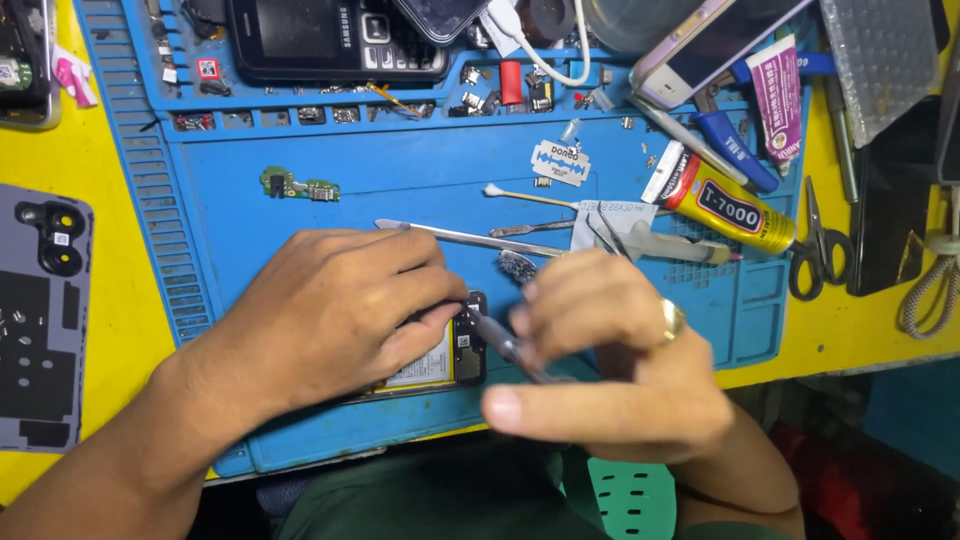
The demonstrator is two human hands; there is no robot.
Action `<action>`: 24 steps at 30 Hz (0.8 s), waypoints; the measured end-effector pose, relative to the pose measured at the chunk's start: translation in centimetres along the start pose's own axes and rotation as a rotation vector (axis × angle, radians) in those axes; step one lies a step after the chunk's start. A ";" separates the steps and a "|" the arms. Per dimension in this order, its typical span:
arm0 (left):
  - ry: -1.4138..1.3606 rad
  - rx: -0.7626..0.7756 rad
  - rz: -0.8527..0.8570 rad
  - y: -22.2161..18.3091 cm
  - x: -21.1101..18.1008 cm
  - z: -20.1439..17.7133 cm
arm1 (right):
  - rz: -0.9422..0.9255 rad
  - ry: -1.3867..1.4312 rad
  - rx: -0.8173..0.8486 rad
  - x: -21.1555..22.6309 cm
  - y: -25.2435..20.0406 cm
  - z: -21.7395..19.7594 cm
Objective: The person uses a small metal tool to pry and adjust components inside a disassembled smartphone. They then pick up a second smartphone, inspect its edges, and place it on the workbench. Finally, they pick up a third smartphone and place it on the workbench next to the others.
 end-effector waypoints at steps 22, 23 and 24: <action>0.463 0.041 0.115 0.3 -3.2 1.1 | 0.154 0.154 -0.229 -1.5 -4.5 -1.1; 0.460 0.038 0.117 0.3 -3.4 1.1 | 0.155 0.150 -0.228 -2.1 -4.9 -1.7; 0.511 0.043 0.144 0.3 -3.9 1.2 | 0.102 0.133 -0.147 -2.0 -5.1 -1.8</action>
Point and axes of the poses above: each hand's wrist, its own y-axis towards the middle knuckle, its own z-axis out of the palm, x = y × z, the point moved 9 cm from there along y, towards the middle knuckle, and after that the axes turned 4 degrees about -z, right-handed, at the moved point
